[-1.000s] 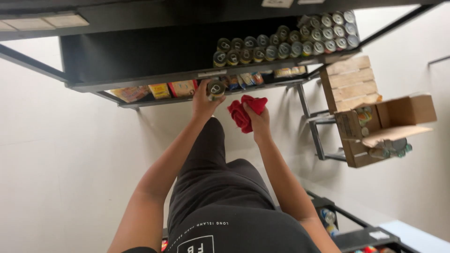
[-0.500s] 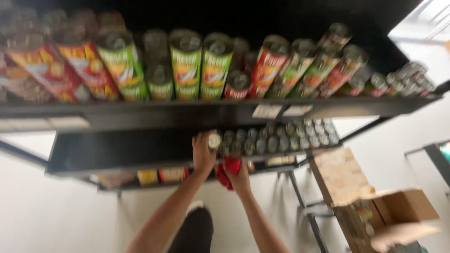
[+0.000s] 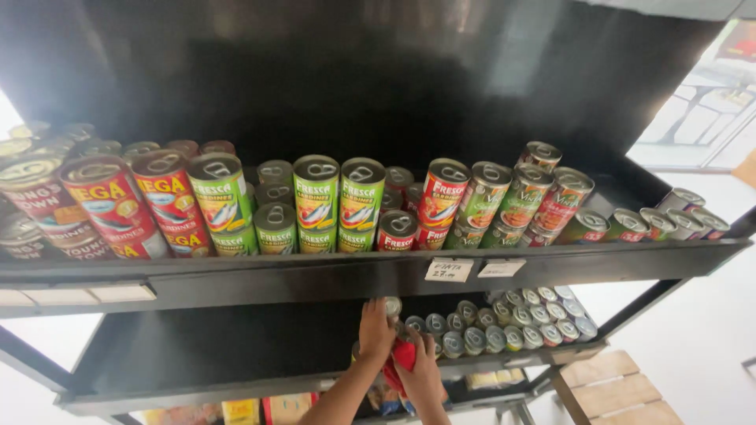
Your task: Wiping canned food items with a cloth and placing them onto grocery store shelves.
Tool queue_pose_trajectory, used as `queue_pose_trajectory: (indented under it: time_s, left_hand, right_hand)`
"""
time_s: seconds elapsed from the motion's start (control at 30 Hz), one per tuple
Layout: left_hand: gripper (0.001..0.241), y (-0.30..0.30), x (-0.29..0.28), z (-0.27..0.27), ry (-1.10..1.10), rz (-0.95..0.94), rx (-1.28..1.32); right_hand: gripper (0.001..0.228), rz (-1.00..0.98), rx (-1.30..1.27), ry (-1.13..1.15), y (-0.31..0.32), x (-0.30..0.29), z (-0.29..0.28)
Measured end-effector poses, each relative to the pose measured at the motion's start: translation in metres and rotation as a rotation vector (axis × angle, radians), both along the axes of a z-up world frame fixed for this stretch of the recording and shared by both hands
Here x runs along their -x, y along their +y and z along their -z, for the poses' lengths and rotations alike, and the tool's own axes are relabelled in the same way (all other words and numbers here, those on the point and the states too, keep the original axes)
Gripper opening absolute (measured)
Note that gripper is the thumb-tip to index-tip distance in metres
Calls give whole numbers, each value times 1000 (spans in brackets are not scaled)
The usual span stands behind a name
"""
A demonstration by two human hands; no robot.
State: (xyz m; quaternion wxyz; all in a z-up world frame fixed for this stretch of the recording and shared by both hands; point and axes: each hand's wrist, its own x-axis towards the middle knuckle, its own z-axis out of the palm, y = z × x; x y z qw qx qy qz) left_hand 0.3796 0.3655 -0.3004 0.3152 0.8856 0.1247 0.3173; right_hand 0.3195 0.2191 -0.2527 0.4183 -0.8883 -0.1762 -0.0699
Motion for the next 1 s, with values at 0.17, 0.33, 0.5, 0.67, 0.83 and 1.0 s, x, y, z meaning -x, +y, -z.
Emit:
queue_pose_trajectory:
  time_s: [0.17,0.33,0.5,0.67,0.83,1.0]
  left_hand:
    - [57,4,-2,-19,42,-19,6]
    - [71,24,-36,30,226,0,-6]
    - [74,41,-63,93,498,43,-161]
    - [70,6,55,-32,574,142,-252]
    - [65,-60,169,-63,253,176,-362]
    - [44,-142,299,-40,369,384,-281]
  right_hand:
    - [72,2,-13,57,2,-8,10]
    - [68,20,12,-22,8,-16,16]
    - [63,5,-4,-40,5,-19,40]
    - [64,7,-30,41,-14,18,37]
    - [54,150,-252,236,-57,106,-4]
    - [26,404,-472,616,-145,230,8]
